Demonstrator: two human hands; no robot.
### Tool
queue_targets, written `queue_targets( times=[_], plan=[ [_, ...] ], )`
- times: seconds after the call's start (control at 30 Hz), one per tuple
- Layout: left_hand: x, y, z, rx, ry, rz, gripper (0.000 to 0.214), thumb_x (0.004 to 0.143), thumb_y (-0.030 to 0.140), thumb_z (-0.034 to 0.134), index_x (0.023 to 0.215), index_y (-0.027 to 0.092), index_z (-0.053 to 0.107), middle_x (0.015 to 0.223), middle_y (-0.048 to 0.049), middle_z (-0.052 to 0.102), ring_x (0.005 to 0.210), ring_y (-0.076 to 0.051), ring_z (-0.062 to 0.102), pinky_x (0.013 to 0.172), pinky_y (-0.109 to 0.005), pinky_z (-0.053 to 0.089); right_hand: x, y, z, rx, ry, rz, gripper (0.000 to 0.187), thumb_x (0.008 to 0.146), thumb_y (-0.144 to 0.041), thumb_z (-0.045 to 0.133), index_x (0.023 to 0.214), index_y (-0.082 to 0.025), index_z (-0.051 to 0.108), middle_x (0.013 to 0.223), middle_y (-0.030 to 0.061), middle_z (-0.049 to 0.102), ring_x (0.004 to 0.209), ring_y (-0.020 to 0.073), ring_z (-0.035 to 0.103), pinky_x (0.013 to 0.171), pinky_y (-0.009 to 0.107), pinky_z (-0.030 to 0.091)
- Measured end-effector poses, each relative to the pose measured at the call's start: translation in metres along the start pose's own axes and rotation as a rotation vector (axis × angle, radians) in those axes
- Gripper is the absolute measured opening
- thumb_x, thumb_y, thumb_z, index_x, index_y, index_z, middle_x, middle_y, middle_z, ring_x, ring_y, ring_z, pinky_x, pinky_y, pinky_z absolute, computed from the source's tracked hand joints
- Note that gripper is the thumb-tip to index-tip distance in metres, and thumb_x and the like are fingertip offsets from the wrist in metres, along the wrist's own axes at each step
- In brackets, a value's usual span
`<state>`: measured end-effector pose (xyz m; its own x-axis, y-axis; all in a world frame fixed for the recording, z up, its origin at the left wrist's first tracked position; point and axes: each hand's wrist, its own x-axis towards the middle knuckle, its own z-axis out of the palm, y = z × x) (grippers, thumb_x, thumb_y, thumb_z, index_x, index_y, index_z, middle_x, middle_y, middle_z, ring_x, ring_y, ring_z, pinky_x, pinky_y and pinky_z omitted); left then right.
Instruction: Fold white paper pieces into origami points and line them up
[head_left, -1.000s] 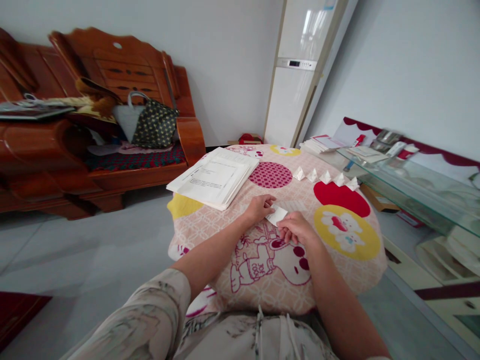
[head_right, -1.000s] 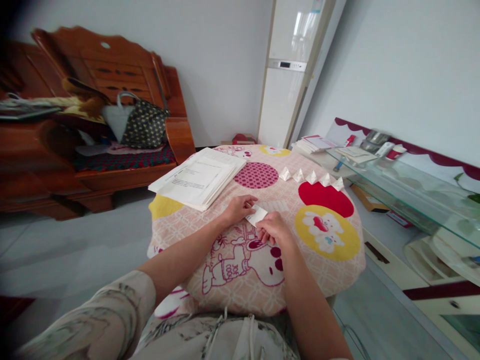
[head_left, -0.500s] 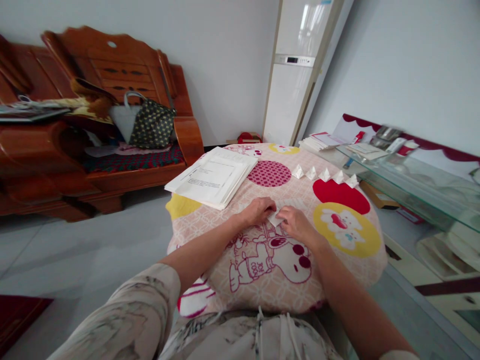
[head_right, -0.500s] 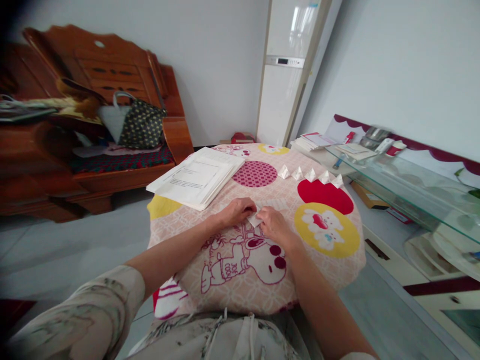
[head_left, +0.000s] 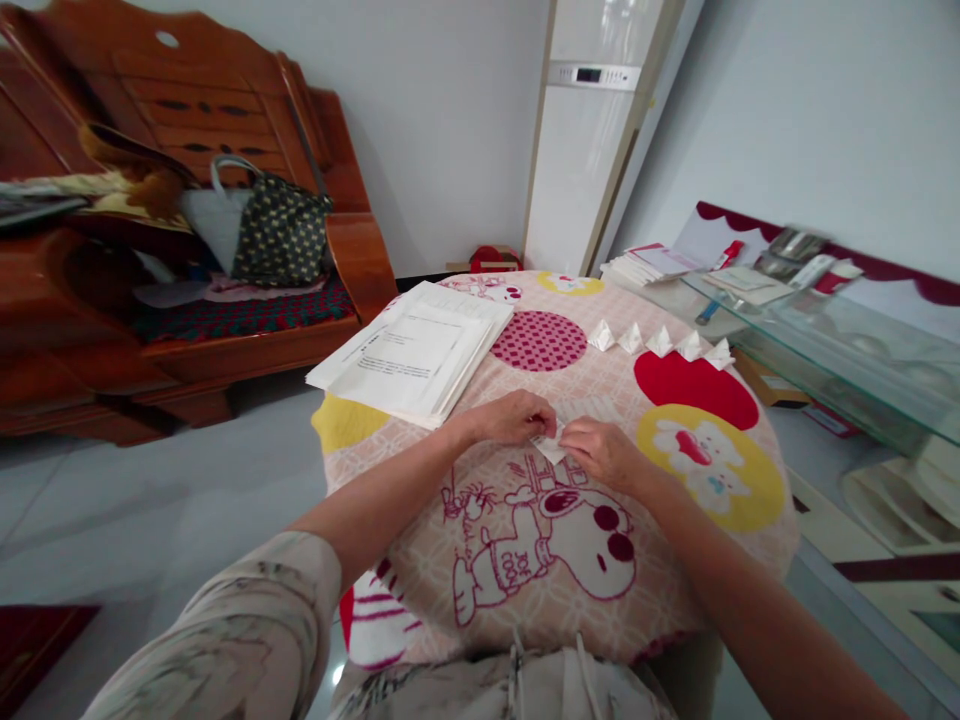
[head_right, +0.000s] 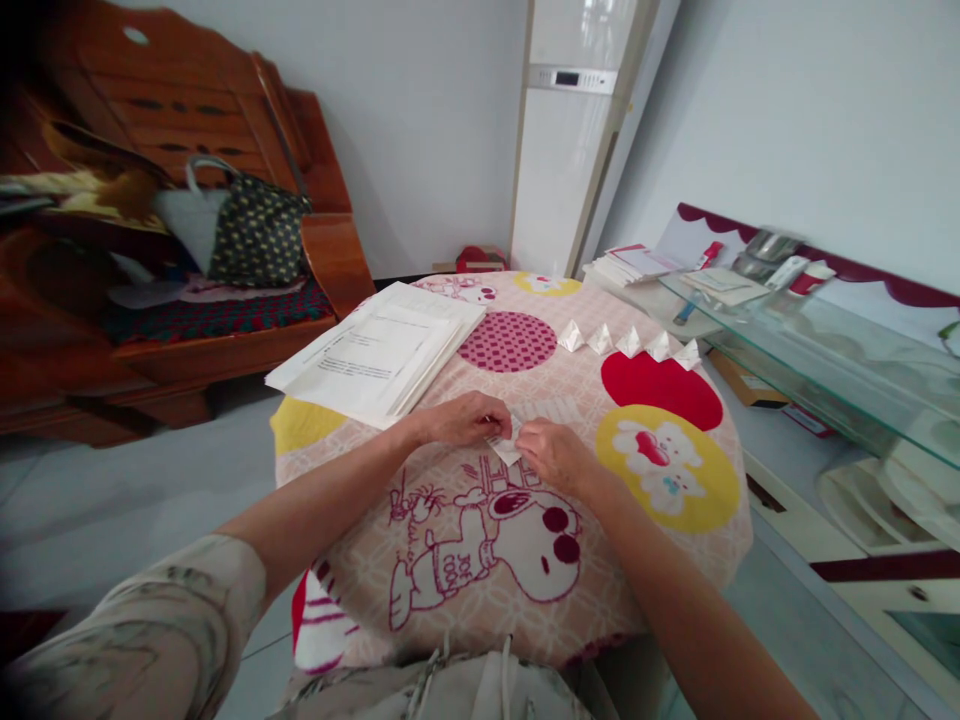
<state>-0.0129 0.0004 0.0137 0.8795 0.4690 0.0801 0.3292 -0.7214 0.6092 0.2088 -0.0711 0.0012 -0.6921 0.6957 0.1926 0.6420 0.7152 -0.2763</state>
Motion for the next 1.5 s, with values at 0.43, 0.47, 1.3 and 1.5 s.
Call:
queue_targets(
  times=[0.43, 0.47, 1.3, 1.5],
  plan=[
    [-0.014, 0.016, 0.020, 0.123, 0.154, -0.150, 0.009, 0.084, 0.013, 0.065, 0.086, 0.016, 0.073, 0.082, -0.0019, 0.067, 0.074, -0.013, 0.059, 0.068, -0.023, 0.041, 0.012, 0.008, -0.003, 0.387, 0.141, 0.274, 0.017, 0.077, -0.010, 0.056, 0.068, -0.016, 0.068, 0.071, 0.0020, 0.064, 0.065, 0.0143, 0.057, 0.061, 0.027, 0.040],
    [-0.015, 0.016, 0.022, 0.110, 0.168, -0.184, 0.009, 0.085, 0.012, 0.065, 0.086, 0.016, 0.073, 0.082, -0.0017, 0.067, 0.074, -0.013, 0.060, 0.069, -0.023, 0.041, 0.010, 0.007, -0.003, 0.393, 0.147, 0.271, 0.016, 0.078, -0.010, 0.057, 0.069, -0.016, 0.068, 0.072, 0.0024, 0.064, 0.066, 0.0146, 0.058, 0.062, 0.027, 0.041],
    [-0.013, 0.029, 0.027, 0.219, 0.114, -0.358, 0.018, 0.091, 0.023, 0.063, 0.075, 0.016, 0.068, 0.078, -0.0022, 0.066, 0.073, -0.015, 0.058, 0.069, -0.026, 0.041, -0.001, -0.003, -0.005, 0.294, 0.061, 0.300, 0.026, 0.090, -0.015, 0.060, 0.065, -0.017, 0.066, 0.074, 0.0041, 0.062, 0.069, 0.0153, 0.057, 0.065, 0.028, 0.040],
    [-0.011, 0.024, 0.024, 0.167, 0.129, -0.486, 0.019, 0.090, 0.028, 0.063, 0.080, 0.015, 0.073, 0.077, -0.0029, 0.069, 0.070, -0.015, 0.057, 0.066, -0.027, 0.037, 0.005, -0.008, -0.009, 0.270, 0.048, 0.478, 0.021, 0.085, -0.019, 0.065, 0.064, -0.016, 0.070, 0.070, 0.0043, 0.064, 0.066, 0.0158, 0.056, 0.062, 0.029, 0.037]
  ],
)
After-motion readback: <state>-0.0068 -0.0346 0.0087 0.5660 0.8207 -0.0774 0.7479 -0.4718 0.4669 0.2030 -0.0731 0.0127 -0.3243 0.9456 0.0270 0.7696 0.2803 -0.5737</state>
